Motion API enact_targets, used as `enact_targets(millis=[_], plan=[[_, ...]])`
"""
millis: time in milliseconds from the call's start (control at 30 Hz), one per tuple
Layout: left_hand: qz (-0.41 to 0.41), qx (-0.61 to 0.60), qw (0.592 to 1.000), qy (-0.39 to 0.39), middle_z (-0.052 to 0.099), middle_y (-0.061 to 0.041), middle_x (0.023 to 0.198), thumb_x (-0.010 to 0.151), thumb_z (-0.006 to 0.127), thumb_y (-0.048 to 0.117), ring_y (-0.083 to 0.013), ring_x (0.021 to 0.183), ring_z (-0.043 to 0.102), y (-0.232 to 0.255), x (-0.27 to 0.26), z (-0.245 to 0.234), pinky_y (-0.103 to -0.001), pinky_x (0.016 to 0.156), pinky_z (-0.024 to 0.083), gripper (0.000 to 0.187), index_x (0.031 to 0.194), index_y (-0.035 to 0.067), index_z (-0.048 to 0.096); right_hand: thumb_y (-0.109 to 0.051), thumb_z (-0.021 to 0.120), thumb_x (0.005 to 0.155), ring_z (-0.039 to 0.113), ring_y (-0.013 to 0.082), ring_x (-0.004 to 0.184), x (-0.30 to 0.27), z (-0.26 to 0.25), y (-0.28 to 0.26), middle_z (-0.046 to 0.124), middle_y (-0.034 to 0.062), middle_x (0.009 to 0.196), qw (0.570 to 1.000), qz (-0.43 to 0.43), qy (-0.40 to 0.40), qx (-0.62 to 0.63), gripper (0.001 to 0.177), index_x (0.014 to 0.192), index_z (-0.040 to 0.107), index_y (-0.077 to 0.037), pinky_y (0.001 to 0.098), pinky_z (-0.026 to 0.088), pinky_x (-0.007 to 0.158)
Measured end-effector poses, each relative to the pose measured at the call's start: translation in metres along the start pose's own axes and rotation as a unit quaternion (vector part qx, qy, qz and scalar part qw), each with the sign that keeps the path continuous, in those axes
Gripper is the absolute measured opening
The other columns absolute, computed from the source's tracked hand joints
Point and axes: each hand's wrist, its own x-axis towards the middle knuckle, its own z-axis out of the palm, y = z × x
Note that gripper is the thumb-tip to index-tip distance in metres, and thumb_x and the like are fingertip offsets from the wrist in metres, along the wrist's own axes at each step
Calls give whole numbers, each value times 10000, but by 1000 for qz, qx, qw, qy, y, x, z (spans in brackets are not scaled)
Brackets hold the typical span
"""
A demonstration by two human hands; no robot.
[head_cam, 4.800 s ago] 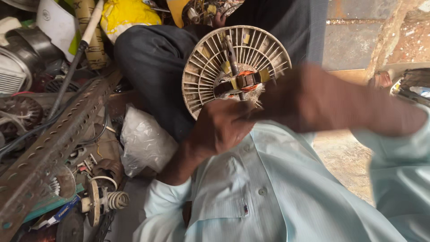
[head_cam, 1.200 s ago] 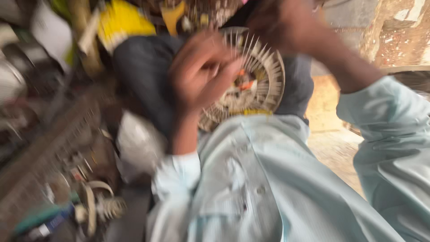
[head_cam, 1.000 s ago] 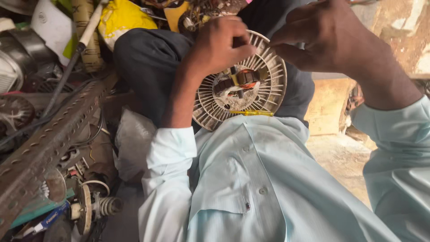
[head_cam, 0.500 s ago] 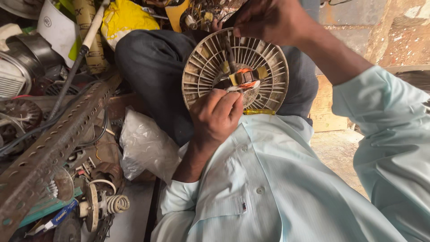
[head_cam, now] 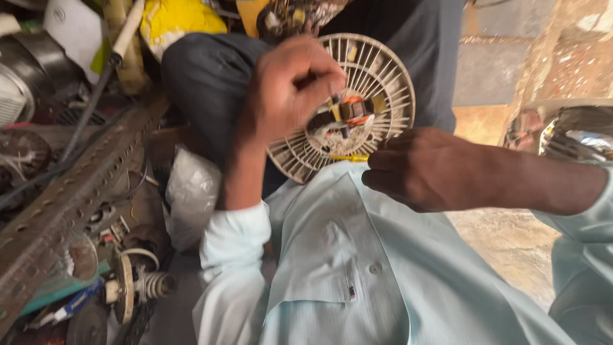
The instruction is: The person is sitting on the floor in a cluttered workshop, repairing a small electrical motor component. They repeatedly wrap copper wire around the central stator core, using a yellow-handled screwdriver to press and secure the windings into place.
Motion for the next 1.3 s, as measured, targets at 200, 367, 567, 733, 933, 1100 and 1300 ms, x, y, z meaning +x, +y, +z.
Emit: enact_targets(millis=[200,367,567,733,933,1100,1300], plan=[[185,382,904,50,702,-86,883,894,816,27,-221,722,665,48,-48,46,-348,619,509,113,986,42,750,-96,779,754,639,301,682,36,-20,83,677,105,818,969,18,246,19,216,968,806,-77,427,506,582],[73,-9,966,248,635,-54,865,949,772,57,-157,715,608,30,-12,36,-283,697,561,127,914,102,659,-146,816,903,679,265,790,29,7,130,697,91,864,949,130,283,46,158,1035,762,-80,386,539,687],[55,144,985,-74,724,-60,845,861,892,205,-197,804,686,-27,53,0,-346,737,532,184,875,81,756,-106,783,874,666,276,728,-6,-3,73,687,111,811,983,158,-36,-81,117,958,759,-28,396,519,616],[0,14,998,54,726,-71,1010,966,769,215,-188,877,718,23,-30,37,-362,809,577,198,1094,74,715,-95,729,734,683,288,718,0,-22,13,693,138,811,969,-38,212,124,215,914,739,22,385,548,588],[106,132,969,179,641,-35,869,915,799,126,-121,618,512,48,-37,47,-289,542,418,114,940,63,707,-143,803,940,707,257,840,53,9,134,733,75,915,953,51,287,87,89,993,751,-93,384,562,783],[93,161,981,51,630,-60,863,910,896,180,-157,758,618,-5,34,16,-316,679,478,268,877,42,669,-123,772,946,670,289,797,-21,-3,114,715,114,899,952,237,191,-28,149,1092,775,-89,402,527,719],[23,60,994,85,668,-65,821,962,815,113,-212,724,620,10,12,-4,-350,619,479,112,923,46,734,-140,718,808,632,254,593,-3,-17,9,588,42,648,995,26,-49,-88,43,776,708,-115,428,524,569]])
